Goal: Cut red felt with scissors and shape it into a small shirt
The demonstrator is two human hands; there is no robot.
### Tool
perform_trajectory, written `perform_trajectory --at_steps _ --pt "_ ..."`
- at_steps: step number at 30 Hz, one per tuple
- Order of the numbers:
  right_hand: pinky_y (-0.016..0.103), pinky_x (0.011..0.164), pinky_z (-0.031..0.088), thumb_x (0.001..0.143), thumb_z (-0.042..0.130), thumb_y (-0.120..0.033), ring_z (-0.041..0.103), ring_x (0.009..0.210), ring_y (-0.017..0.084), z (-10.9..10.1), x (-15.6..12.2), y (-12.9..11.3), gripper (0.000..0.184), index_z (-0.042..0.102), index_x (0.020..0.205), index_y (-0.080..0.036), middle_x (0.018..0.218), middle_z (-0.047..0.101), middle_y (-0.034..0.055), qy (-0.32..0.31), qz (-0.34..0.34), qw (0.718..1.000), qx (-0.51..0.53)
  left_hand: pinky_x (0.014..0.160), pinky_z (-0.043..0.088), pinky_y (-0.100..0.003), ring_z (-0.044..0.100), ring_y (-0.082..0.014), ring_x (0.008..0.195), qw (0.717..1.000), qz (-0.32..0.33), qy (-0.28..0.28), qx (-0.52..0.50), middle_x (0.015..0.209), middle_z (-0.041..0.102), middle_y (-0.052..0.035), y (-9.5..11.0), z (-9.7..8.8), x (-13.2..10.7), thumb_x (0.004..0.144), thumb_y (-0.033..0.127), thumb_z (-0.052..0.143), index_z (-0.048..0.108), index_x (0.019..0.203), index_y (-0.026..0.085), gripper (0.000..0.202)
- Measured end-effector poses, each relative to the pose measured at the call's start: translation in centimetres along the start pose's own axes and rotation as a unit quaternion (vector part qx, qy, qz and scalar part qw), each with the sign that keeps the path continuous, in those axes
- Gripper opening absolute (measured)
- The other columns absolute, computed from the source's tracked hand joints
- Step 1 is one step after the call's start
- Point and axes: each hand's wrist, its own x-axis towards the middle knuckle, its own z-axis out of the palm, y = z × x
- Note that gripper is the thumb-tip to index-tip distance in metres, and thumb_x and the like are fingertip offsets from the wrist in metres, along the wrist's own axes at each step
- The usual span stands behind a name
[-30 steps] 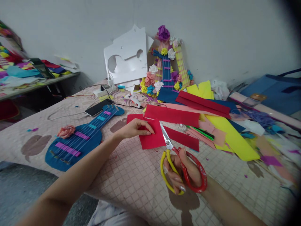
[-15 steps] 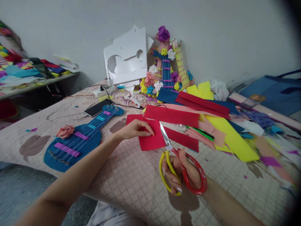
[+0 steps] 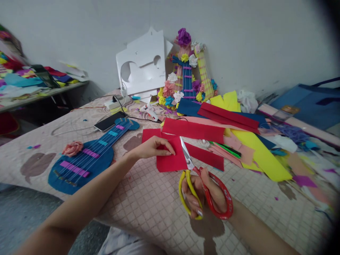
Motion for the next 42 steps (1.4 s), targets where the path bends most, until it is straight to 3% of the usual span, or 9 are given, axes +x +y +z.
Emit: perform_trajectory --at_steps 23,27,29,32,34,38,42 --pt "0.021 0.033 0.042 0.072 0.04 -0.082 0.033 0.027 0.005 -0.2 0.3 -0.5 0.066 0.051 0.074 -0.017 0.041 0.04 -0.0095 0.042 0.004 0.999 -0.019 0.077 0.049 -0.023 0.065 -0.0132 0.082 1.0 -0.006 -0.017 0.003 0.09 0.072 -0.0091 -0.4 -0.1 0.0 0.081 0.027 0.066 0.072 0.089 0.013 0.017" --pt "0.022 0.033 0.041 0.072 0.041 -0.081 0.032 0.027 0.005 -0.5 0.3 -1.2 0.064 0.052 0.073 -0.018 0.041 0.04 -0.0097 0.095 -0.051 0.993 -0.047 0.077 0.049 -0.023 0.064 -0.0131 0.08 1.0 -0.017 -0.011 -0.008 0.089 0.072 -0.0087 -0.5 -0.1 0.1 0.08 0.028 0.067 0.072 0.088 0.013 0.018" --pt "0.021 0.034 0.041 0.075 0.049 -0.074 0.035 0.029 0.005 -0.7 0.3 -1.7 0.057 0.053 0.075 -0.017 0.044 0.043 -0.009 0.178 -0.116 0.973 -0.093 0.076 0.049 -0.024 0.064 -0.0132 0.08 0.999 -0.026 -0.001 -0.023 0.089 0.072 -0.0087 -0.4 0.1 0.1 0.079 0.029 0.069 0.072 0.088 0.013 0.019" --pt "0.02 0.041 0.043 0.078 0.065 -0.054 0.043 0.037 0.006 -1.2 0.3 -2.4 0.038 0.054 0.076 -0.018 0.049 0.049 -0.007 0.292 -0.19 0.917 -0.195 0.076 0.048 -0.024 0.064 -0.0137 0.082 0.998 -0.037 0.008 -0.054 0.091 0.071 -0.0087 -0.3 0.7 0.1 0.078 0.029 0.07 0.071 0.089 0.013 0.02" --pt "0.021 0.044 0.044 0.078 0.068 -0.045 0.046 0.04 0.008 -1.7 0.5 -2.4 0.03 0.054 0.077 -0.018 0.046 0.049 -0.0069 0.3 -0.206 0.902 -0.23 0.077 0.048 -0.024 0.063 -0.0141 0.085 0.997 -0.039 0.001 -0.073 0.095 0.07 -0.0087 -0.2 1.3 0.2 0.078 0.028 0.07 0.07 0.092 0.013 0.021" --pt "0.023 0.042 0.042 0.075 0.072 -0.039 0.043 0.037 0.007 -2.4 1.0 -1.7 0.027 0.054 0.08 -0.02 0.046 0.048 -0.009 0.253 -0.212 0.927 -0.178 0.08 0.046 -0.024 0.061 -0.0138 0.09 0.995 -0.046 -0.008 -0.092 0.101 0.068 -0.0079 -0.2 2.5 0.4 0.08 0.028 0.068 0.067 0.097 0.014 0.022" --pt "0.023 0.04 0.042 0.067 0.078 -0.036 0.043 0.036 0.006 -2.5 1.3 -1.2 0.033 0.053 0.082 -0.021 0.05 0.05 -0.0097 0.278 -0.191 0.927 -0.167 0.079 0.045 -0.024 0.06 -0.0138 0.089 0.991 -0.092 0.013 -0.097 0.1 0.066 -0.0074 -0.6 3.5 0.7 0.082 0.031 0.065 0.066 0.097 0.014 0.024"
